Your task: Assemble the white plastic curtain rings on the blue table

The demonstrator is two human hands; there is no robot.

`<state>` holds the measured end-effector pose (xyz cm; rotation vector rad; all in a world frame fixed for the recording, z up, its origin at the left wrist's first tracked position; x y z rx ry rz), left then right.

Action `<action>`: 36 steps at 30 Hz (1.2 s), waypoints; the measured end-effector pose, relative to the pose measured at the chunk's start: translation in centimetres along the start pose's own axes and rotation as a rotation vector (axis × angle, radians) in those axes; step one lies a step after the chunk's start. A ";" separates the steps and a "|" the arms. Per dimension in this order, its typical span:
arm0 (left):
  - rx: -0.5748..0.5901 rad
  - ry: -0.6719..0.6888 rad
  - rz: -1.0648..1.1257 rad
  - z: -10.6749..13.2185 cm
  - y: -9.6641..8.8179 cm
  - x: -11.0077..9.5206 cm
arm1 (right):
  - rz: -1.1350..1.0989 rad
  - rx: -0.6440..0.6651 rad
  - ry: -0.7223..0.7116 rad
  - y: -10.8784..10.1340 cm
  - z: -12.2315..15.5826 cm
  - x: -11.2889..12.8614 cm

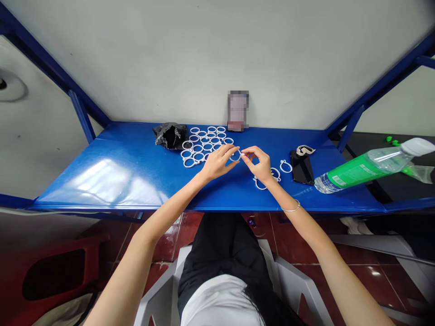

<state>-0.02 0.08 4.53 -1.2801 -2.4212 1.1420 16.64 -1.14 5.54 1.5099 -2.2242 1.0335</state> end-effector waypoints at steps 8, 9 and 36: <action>0.013 -0.003 -0.005 -0.1 -0.1 0.0 | 0.004 0.036 0.022 0.1 0.0 -0.2; 0.011 0.002 -0.010 -0.2 -0.1 -0.1 | 0.002 0.042 0.022 0.2 0.0 -0.2; 0.062 -0.379 0.586 -0.2 0.5 0.6 | 0.221 0.118 -0.171 0.8 0.2 -0.4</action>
Point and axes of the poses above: each hand's wrist, its own z-axis away from the middle knuckle, its own y-axis out of the palm, x = y × z, the point moved 4 cm from there along -z, towards the middle knuckle
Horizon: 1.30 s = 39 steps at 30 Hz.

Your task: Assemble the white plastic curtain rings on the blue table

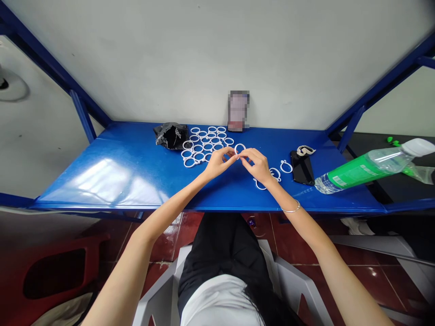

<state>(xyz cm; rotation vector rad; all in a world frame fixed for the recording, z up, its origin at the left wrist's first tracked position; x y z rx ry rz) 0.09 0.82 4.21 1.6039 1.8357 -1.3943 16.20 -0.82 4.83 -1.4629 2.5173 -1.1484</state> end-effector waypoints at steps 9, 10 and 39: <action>0.069 -0.173 0.350 -0.3 0.4 1.1 | 0.176 0.039 -0.135 0.0 0.2 0.3; 0.081 -0.193 0.383 -0.3 0.4 1.2 | 0.177 0.039 -0.135 -0.1 0.2 0.4; 0.014 -0.096 -0.394 0.0 0.1 1.7 | -0.040 0.509 0.144 2.0 0.9 -1.2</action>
Point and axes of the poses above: each hand's wrist, its own z-axis away from the middle knuckle, its own y-axis out of the palm, x = y × z, the point moved 4 cm from there along -z, towards the middle knuckle
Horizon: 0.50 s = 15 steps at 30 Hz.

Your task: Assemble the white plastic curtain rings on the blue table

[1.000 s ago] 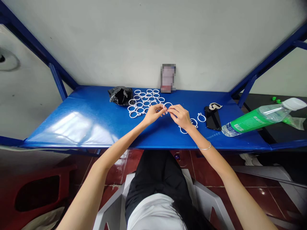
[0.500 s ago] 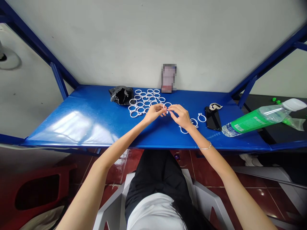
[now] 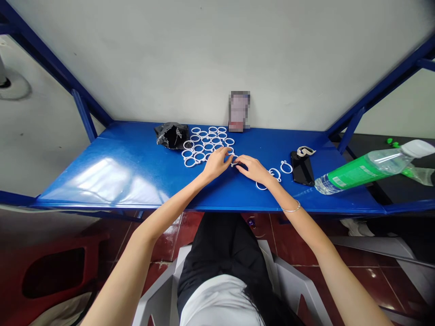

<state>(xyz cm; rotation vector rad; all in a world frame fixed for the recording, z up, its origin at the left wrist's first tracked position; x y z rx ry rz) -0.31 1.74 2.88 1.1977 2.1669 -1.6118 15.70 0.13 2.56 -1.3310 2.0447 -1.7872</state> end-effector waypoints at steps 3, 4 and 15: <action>-0.007 0.040 -0.090 0.1 -0.1 -0.4 | -0.033 0.017 0.002 0.1 0.1 0.2; -0.001 0.050 -0.107 0.1 0.0 -0.4 | -0.040 0.020 -0.001 0.1 0.1 0.3; 0.221 0.210 -0.268 0.6 1.7 -0.4 | 0.304 -0.258 0.334 -3.0 0.8 -1.5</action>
Point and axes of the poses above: each hand's wrist, its own z-axis away from the middle knuckle, its own y-axis out of the palm, x = y × z, the point moved 4 cm from there along -z, towards the middle knuckle
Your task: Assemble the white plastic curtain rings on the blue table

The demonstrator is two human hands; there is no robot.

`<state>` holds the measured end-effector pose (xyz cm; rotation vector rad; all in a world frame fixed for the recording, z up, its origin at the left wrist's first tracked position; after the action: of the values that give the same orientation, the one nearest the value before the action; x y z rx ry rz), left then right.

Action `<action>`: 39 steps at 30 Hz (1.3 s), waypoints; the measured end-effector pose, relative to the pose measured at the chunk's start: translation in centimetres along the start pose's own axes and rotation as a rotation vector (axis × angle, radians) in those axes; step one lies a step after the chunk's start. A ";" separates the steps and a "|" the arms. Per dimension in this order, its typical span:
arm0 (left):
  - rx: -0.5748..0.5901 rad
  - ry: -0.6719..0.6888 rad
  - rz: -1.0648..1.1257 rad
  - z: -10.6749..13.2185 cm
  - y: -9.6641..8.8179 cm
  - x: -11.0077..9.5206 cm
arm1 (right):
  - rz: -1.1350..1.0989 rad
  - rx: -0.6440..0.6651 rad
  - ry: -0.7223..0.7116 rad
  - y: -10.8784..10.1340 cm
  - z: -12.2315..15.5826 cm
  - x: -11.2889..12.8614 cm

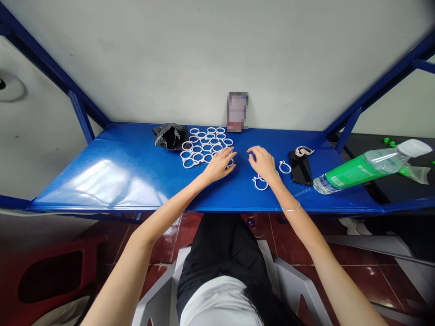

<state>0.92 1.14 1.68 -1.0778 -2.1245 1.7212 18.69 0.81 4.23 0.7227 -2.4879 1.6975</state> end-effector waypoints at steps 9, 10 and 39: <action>0.111 0.028 -0.104 0.5 1.6 0.0 | 0.267 -0.052 0.495 -3.7 0.7 -7.9; 0.115 0.013 -0.110 0.5 1.6 0.2 | 0.275 -0.010 0.536 -3.9 0.9 -8.4; -0.052 0.012 0.100 0.0 -0.3 -0.7 | -0.658 -0.010 -0.073 0.7 -0.2 0.1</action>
<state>1.31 0.63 2.16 -1.2245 -2.1532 1.7067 18.32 1.12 3.73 1.4190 -1.9535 1.4162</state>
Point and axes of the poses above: each hand's wrist, its own z-axis away from the middle knuckle, its own y-axis out of the palm, x = y × z, the point moved 4 cm from there along -z, towards the middle knuckle
